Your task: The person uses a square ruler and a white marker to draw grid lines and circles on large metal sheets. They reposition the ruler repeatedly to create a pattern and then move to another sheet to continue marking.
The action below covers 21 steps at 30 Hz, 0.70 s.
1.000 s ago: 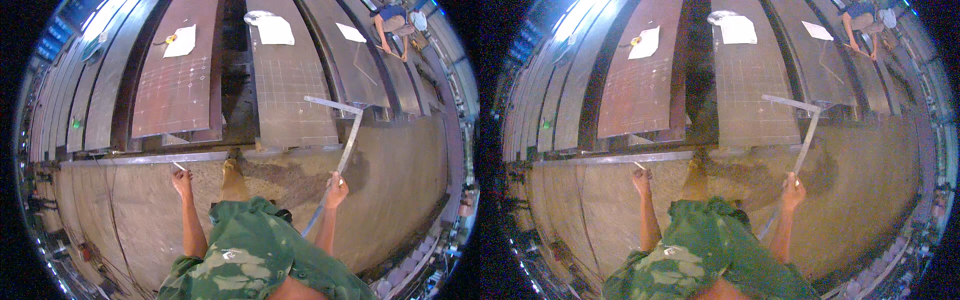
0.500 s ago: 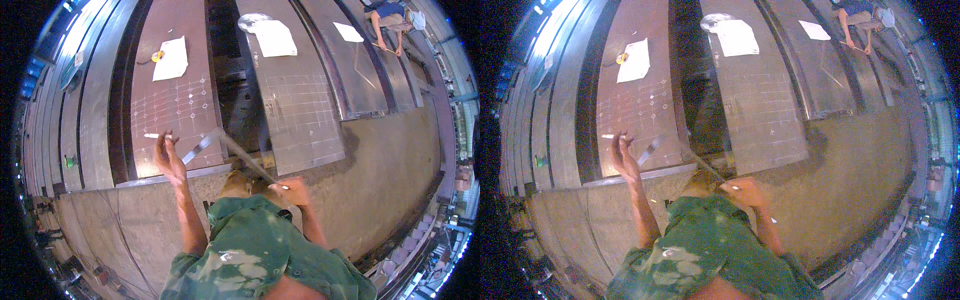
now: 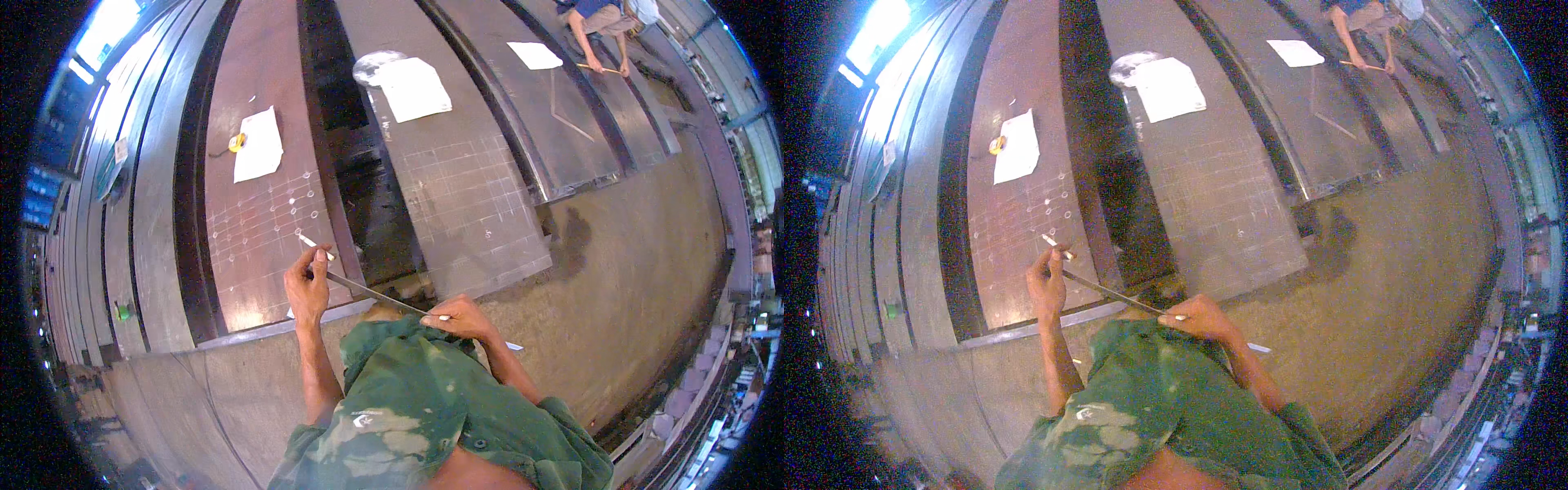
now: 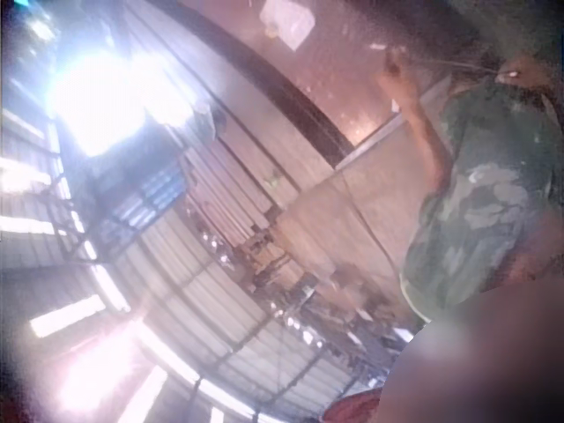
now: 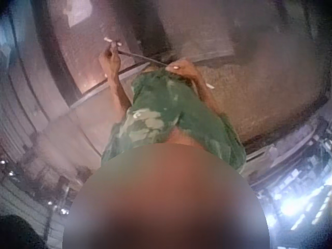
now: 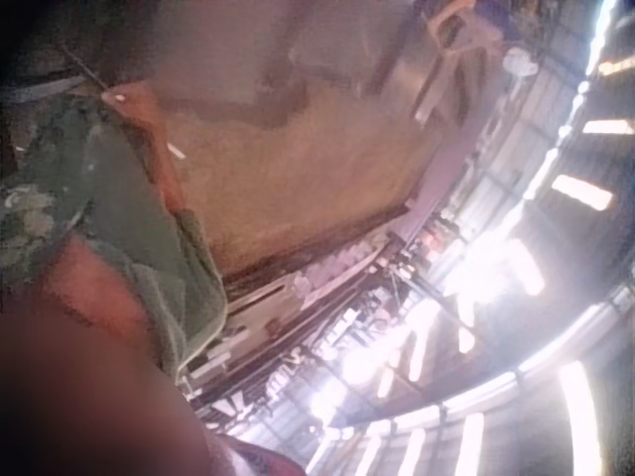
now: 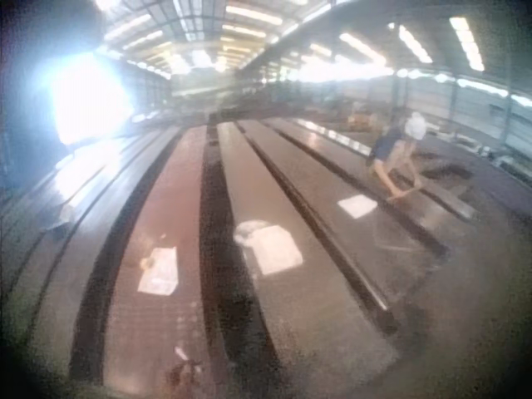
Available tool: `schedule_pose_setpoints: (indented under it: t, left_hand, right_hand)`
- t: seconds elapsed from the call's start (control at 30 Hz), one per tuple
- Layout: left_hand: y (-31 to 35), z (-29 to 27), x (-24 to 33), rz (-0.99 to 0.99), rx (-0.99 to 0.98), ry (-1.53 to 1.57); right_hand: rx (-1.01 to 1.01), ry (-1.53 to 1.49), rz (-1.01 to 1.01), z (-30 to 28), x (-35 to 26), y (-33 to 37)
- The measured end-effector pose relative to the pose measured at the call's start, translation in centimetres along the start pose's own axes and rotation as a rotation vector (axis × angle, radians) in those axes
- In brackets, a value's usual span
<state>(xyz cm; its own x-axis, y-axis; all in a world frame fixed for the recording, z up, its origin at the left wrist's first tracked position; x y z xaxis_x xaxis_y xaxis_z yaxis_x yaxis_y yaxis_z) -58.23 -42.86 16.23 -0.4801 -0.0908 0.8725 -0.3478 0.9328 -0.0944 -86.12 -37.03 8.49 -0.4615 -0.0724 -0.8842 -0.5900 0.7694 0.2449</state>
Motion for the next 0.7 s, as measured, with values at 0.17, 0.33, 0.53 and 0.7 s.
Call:
schedule_pose_setpoints:
  t: [0.17, 0.33, 0.53, 0.7]
  left_hand:
    - [0.4, 3.5, 1.6, -0.039, -0.005, -0.010]
    - [0.8, 5.7, 2.4, -0.068, -0.072, -0.017]
    - [2.0, 4.7, 2.8, -0.001, 0.202, 0.259]
    - [3.1, 2.3, 4.7, 0.075, 0.435, 0.394]
  right_hand:
    - [0.032, -0.024, 0.017, -2.7, 1.7, 1.6]
    - [0.068, 0.002, 0.038, -4.0, 3.8, 2.3]
    - [0.077, 0.028, -0.037, -4.7, 4.4, 2.5]
    - [0.224, 0.007, -0.103, -7.4, 4.2, 2.8]
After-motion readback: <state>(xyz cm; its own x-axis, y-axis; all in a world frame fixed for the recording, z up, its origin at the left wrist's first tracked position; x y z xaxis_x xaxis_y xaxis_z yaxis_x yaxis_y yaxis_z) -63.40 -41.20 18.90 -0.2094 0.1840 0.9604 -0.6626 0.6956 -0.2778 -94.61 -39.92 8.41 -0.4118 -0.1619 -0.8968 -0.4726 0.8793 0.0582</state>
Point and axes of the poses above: each hand's wrist, its own y-axis away from the middle knuckle, its own z-axis out of the palm, x = y × z, the point moved 10 cm from there along -y, towards the middle knuckle, and after that the axes turned 1 degree about y, right-handed, at the moved point
